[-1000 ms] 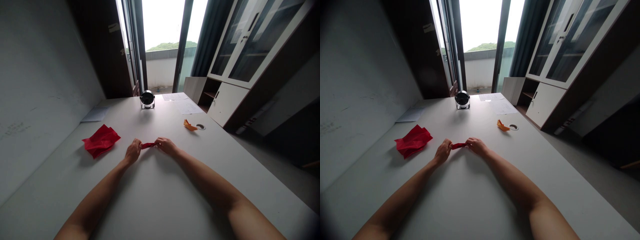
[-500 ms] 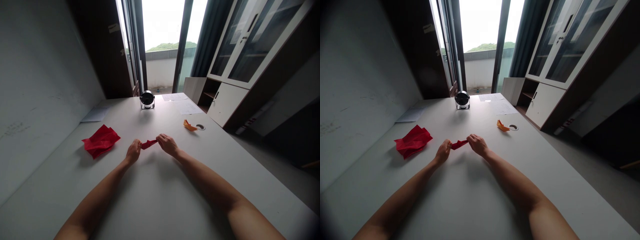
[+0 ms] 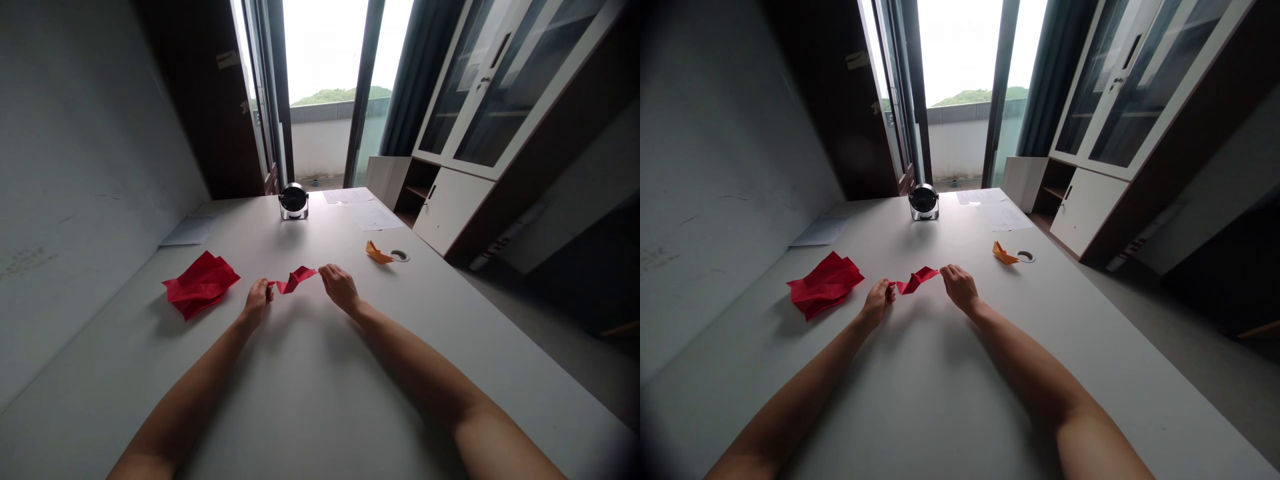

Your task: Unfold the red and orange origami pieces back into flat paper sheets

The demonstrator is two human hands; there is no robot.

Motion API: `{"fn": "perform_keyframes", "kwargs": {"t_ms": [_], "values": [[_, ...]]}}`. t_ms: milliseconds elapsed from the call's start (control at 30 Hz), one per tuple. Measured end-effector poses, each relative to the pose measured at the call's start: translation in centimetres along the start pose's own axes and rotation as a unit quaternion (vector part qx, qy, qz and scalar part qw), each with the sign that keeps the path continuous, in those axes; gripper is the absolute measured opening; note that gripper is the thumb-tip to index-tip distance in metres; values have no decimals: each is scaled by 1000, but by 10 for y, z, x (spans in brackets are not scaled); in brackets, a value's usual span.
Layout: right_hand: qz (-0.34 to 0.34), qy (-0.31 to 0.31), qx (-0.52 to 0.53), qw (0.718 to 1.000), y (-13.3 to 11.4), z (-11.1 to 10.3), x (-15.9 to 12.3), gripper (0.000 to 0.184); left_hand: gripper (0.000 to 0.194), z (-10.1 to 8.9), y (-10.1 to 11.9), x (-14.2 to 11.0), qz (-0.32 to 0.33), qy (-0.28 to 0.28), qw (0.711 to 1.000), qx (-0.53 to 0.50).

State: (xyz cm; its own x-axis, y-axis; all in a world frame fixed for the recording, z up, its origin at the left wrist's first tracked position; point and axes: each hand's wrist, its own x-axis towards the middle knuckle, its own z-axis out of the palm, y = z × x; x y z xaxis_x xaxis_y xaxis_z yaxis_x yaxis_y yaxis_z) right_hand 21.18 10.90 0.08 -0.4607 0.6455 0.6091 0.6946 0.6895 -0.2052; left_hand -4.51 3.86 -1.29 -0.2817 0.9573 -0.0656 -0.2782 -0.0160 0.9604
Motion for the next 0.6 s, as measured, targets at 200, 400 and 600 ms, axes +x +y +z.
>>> {"fn": "perform_keyframes", "kwargs": {"t_ms": [200,400,600], "values": [[35,13,8,999,7,2,0,20,16,-8,5,6,-16,14,991,-132],[-43,-43,47,997,4,4,1,17,18,-12,13,4,6,-49,986,-161],[-15,-81,48,995,1,5,0,11,28,1,14,-9,7,-114,993,34]]}}
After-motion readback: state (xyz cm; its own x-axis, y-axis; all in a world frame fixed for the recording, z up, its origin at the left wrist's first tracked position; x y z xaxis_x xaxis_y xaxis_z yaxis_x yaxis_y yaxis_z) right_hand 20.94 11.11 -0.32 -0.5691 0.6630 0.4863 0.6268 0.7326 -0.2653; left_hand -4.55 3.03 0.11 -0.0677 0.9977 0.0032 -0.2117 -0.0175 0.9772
